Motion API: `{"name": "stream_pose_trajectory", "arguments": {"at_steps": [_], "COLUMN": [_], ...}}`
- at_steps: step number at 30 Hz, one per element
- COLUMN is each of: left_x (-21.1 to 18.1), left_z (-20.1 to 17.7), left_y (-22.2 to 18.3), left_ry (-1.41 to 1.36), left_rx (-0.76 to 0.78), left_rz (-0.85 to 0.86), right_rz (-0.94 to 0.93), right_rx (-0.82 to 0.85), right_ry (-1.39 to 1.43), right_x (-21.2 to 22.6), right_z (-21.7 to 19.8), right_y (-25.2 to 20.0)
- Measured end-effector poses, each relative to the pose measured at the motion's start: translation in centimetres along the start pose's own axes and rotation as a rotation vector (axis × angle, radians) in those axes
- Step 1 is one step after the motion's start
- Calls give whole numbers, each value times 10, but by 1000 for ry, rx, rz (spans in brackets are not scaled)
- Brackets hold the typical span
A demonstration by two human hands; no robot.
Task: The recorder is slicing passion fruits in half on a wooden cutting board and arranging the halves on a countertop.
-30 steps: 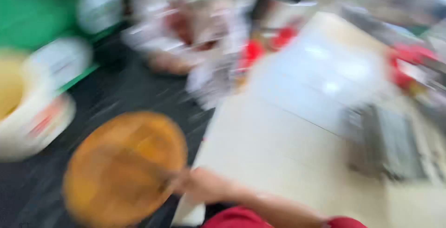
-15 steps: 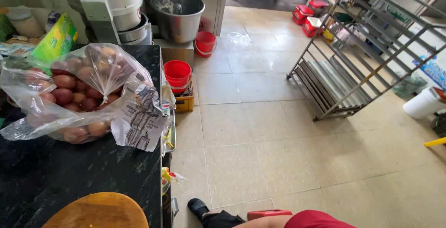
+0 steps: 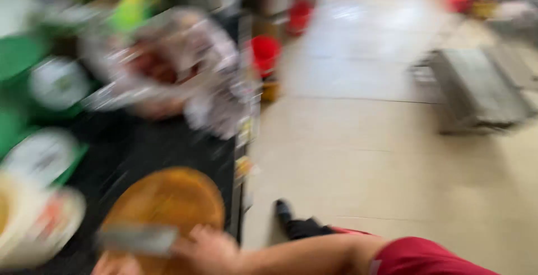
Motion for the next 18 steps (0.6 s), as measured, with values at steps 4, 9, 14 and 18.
{"name": "stream_pose_trajectory", "arguments": {"at_steps": [4, 9, 14, 18], "left_x": [-242, -246, -221, -210], "left_z": [45, 49, 81, 77], "left_y": [3, -52, -80, -79], "left_ry": [355, 327, 201, 185], "left_rx": [-377, -732, -792, -927], "left_rz": [-104, -453, -750, -832], "right_rz": [-100, -32, -122, -397], "right_rx": [155, 76, -92, -2], "right_ry": [159, 360, 167, 315], "right_x": [24, -35, -98, -88], "right_z": [-44, -67, -77, -74], "right_y": [-2, 38, 100, 134]}}
Point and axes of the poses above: each hand's wrist, its own y-axis towards the middle knuckle, its own z-axis out of the palm, x = y × z, the point moved 9 cm from there along y, towards the middle knuckle, and after that the axes turned 8 degrees about z, right-handed, at the moved point
